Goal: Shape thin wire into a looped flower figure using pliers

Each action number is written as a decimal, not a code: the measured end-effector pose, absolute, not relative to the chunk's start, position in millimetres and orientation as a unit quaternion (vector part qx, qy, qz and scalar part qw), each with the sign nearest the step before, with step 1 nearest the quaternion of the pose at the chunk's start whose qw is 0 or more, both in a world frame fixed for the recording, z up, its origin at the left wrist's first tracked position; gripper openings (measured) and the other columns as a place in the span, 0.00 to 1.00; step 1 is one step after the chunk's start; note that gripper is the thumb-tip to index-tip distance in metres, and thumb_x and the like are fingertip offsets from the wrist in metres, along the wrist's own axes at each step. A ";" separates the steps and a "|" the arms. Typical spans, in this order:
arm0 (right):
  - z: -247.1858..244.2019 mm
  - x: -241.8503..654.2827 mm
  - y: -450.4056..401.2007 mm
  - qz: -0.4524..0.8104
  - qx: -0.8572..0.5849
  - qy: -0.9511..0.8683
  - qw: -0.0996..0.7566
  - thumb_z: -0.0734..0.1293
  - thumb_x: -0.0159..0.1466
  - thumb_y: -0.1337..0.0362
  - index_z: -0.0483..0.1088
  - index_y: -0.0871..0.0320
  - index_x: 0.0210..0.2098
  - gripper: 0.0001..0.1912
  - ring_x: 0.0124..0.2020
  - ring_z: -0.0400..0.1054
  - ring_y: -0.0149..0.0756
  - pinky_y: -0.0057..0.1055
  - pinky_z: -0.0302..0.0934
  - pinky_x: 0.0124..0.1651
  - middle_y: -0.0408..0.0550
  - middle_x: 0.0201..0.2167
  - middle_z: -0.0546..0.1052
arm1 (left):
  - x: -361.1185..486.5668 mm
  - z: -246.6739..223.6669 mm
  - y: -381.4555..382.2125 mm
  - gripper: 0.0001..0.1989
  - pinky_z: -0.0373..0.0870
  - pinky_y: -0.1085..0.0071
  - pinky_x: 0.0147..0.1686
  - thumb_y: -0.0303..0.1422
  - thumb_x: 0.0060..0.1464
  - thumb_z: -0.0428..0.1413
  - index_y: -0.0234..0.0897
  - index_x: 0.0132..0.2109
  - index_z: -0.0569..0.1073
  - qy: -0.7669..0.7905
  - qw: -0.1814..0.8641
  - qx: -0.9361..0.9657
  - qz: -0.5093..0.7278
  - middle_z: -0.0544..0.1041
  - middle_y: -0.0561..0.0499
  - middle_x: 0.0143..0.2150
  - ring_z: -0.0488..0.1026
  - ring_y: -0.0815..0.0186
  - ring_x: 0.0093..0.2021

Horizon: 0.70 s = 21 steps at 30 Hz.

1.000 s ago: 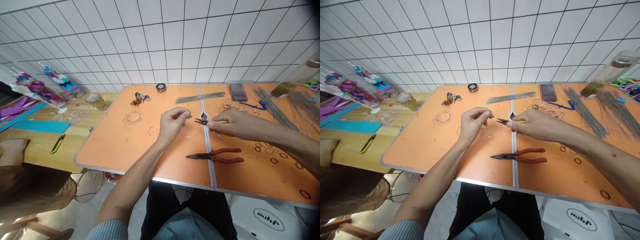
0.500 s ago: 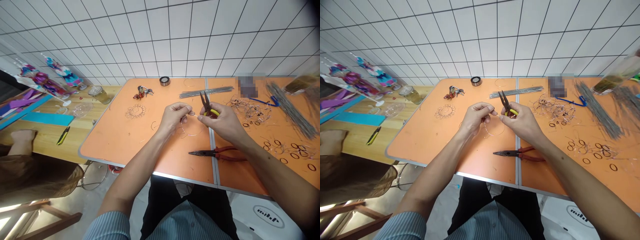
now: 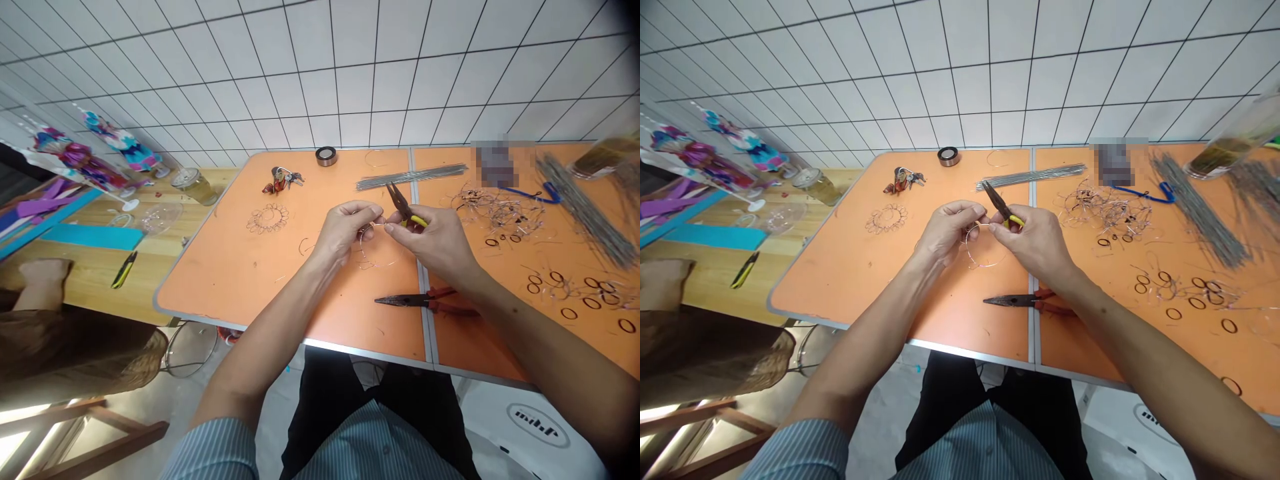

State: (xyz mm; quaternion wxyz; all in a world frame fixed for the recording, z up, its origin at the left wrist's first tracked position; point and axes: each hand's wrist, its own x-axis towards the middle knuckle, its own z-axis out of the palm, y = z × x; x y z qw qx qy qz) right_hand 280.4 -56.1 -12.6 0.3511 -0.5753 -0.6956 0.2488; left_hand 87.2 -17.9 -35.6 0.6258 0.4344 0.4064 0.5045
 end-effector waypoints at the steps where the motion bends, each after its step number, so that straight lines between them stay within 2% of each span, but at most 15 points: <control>1: -13.3 280.5 -55.8 0.240 -0.576 -0.700 0.348 0.72 0.69 0.49 0.83 0.50 0.40 0.13 0.30 0.69 0.42 0.39 0.57 0.33 0.44 0.26 0.76 | 87.5 -35.5 -18.1 0.18 0.65 0.72 0.24 0.43 0.45 0.79 0.37 0.34 0.83 0.408 0.625 0.436 0.503 0.84 0.50 0.33 0.68 0.75 0.23; 10: -14.6 276.9 -56.7 0.189 -0.564 -0.729 0.339 0.70 0.71 0.54 0.82 0.51 0.39 0.11 0.34 0.76 0.45 0.41 0.63 0.39 0.48 0.33 0.83 | 90.1 -36.7 -18.1 0.19 0.65 0.75 0.23 0.42 0.41 0.81 0.37 0.32 0.82 0.408 0.630 0.417 0.512 0.82 0.52 0.31 0.68 0.76 0.22; 15: -21.5 277.8 -55.3 0.224 -0.555 -0.717 0.357 0.70 0.72 0.52 0.83 0.50 0.41 0.12 0.37 0.77 0.46 0.41 0.66 0.40 0.49 0.36 0.84 | 91.4 -36.0 -19.2 0.17 0.67 0.74 0.24 0.39 0.47 0.79 0.36 0.33 0.82 0.411 0.623 0.422 0.515 0.80 0.53 0.30 0.69 0.76 0.22; 21: -24.9 276.9 -54.1 0.240 -0.546 -0.710 0.376 0.72 0.71 0.54 0.83 0.50 0.39 0.10 0.33 0.74 0.43 0.40 0.64 0.38 0.47 0.33 0.82 | 93.1 -34.1 -20.8 0.15 0.69 0.76 0.24 0.36 0.48 0.79 0.35 0.33 0.83 0.405 0.630 0.411 0.521 0.79 0.54 0.28 0.71 0.76 0.22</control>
